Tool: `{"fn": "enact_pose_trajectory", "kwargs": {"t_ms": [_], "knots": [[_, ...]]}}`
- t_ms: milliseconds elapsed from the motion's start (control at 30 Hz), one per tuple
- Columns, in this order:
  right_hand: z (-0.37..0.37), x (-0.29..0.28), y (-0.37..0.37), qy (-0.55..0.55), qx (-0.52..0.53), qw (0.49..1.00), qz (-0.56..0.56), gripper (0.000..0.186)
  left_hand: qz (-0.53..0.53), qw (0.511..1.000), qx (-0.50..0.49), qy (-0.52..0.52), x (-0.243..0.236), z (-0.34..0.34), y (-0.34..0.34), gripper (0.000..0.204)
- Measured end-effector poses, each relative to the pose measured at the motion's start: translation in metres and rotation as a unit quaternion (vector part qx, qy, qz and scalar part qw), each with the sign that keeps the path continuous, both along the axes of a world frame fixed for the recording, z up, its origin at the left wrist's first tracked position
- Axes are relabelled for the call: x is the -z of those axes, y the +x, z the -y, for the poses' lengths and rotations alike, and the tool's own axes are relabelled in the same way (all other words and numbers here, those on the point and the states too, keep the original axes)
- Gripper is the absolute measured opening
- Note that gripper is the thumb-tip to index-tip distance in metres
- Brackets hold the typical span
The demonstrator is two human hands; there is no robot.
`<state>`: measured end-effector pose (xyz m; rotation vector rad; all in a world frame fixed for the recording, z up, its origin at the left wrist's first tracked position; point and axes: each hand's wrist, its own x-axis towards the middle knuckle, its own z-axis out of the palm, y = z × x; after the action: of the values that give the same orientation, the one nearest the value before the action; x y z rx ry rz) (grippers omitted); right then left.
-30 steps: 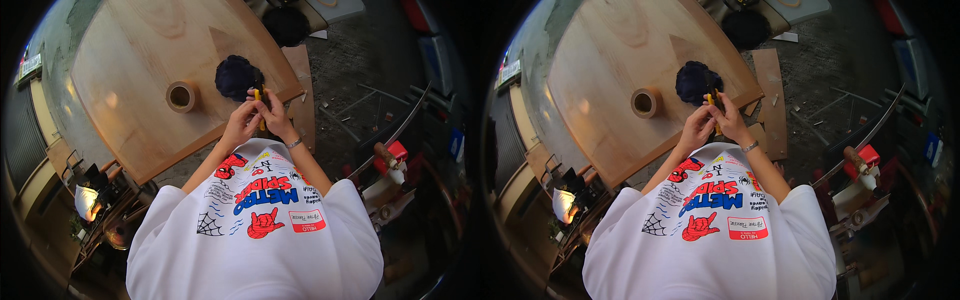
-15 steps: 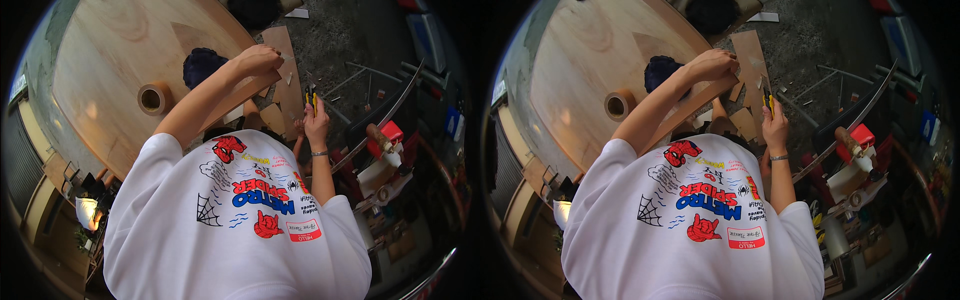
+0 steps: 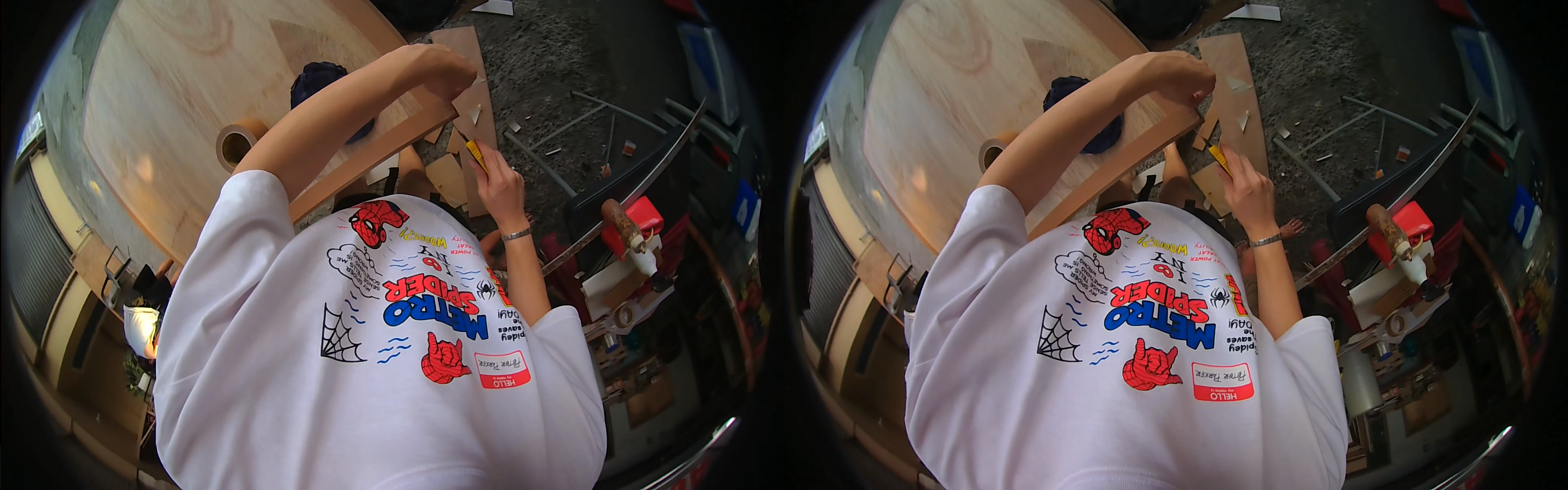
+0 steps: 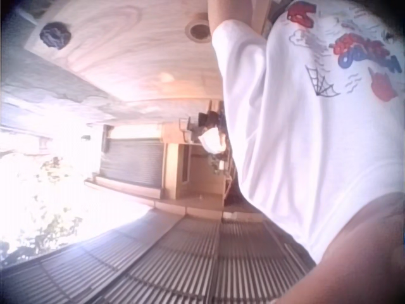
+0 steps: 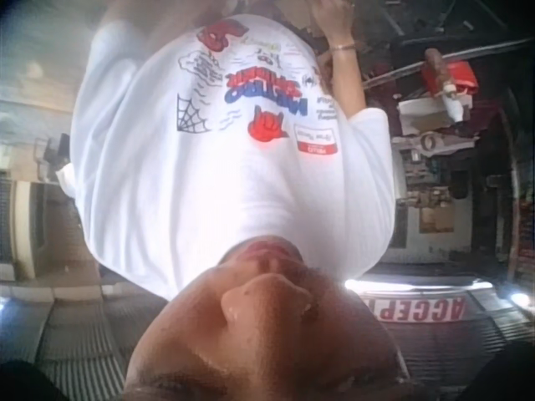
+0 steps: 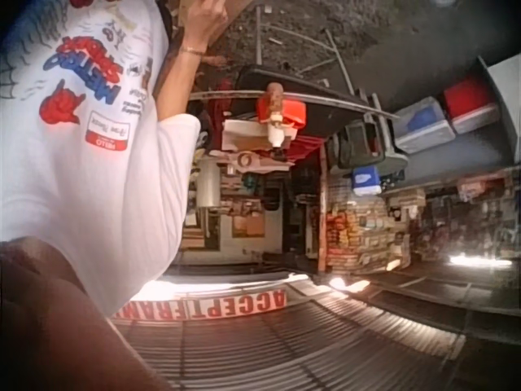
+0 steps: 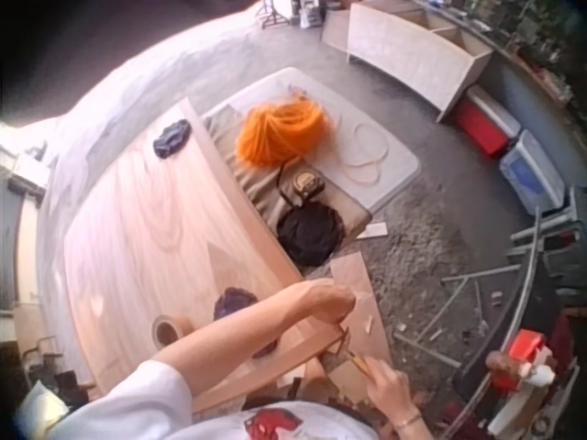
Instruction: The person applies a strip of edge banding to the perimeter of a large wooden board. They use a utility knife to trim the excess material and a dark cloth to rub the surface. The person also uses a tape measure and pencil to mark measurements on the board.
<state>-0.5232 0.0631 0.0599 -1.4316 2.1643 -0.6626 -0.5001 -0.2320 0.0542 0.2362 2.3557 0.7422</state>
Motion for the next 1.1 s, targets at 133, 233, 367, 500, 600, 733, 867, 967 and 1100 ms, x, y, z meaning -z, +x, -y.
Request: {"fn": "enact_pose_trajectory", "kwargs": {"t_ms": [133,233,367,500,600,733,867,967,1100], "knots": [[0.016,0.000,0.004,0.031,0.004,1.000,0.002,0.037,0.055,0.997,0.036,-0.037,0.001,-0.005,-0.015,0.016],[0.027,0.001,0.006,0.067,0.003,0.998,-0.018,0.037,0.052,0.995,0.056,-0.064,0.007,-0.010,-0.022,0.019],[0.034,0.006,0.012,0.095,0.014,0.994,-0.053,0.037,0.090,0.991,0.047,-0.089,0.002,-0.015,-0.029,0.023],[0.038,0.007,0.015,0.098,0.021,0.993,-0.062,0.036,0.081,0.991,0.049,-0.090,0.007,-0.015,-0.027,0.027],[0.038,0.005,0.017,0.117,0.020,0.991,-0.057,0.035,0.076,0.992,0.036,-0.092,0.014,-0.014,-0.025,0.028],[0.041,-0.003,0.017,0.124,0.016,0.990,-0.060,0.035,0.048,0.994,0.029,-0.094,0.020,-0.014,-0.021,0.029],[0.045,-0.009,0.015,0.139,0.016,0.989,-0.053,0.034,0.058,0.993,0.013,-0.102,0.011,-0.015,-0.021,0.029],[0.048,-0.001,0.014,0.118,0.009,0.991,-0.059,0.033,0.032,0.994,0.023,-0.098,0.015,-0.014,-0.020,0.026],[0.035,0.004,0.013,0.091,0.005,0.995,-0.050,0.034,0.039,0.995,0.016,-0.096,0.010,-0.013,-0.019,0.022]]}}
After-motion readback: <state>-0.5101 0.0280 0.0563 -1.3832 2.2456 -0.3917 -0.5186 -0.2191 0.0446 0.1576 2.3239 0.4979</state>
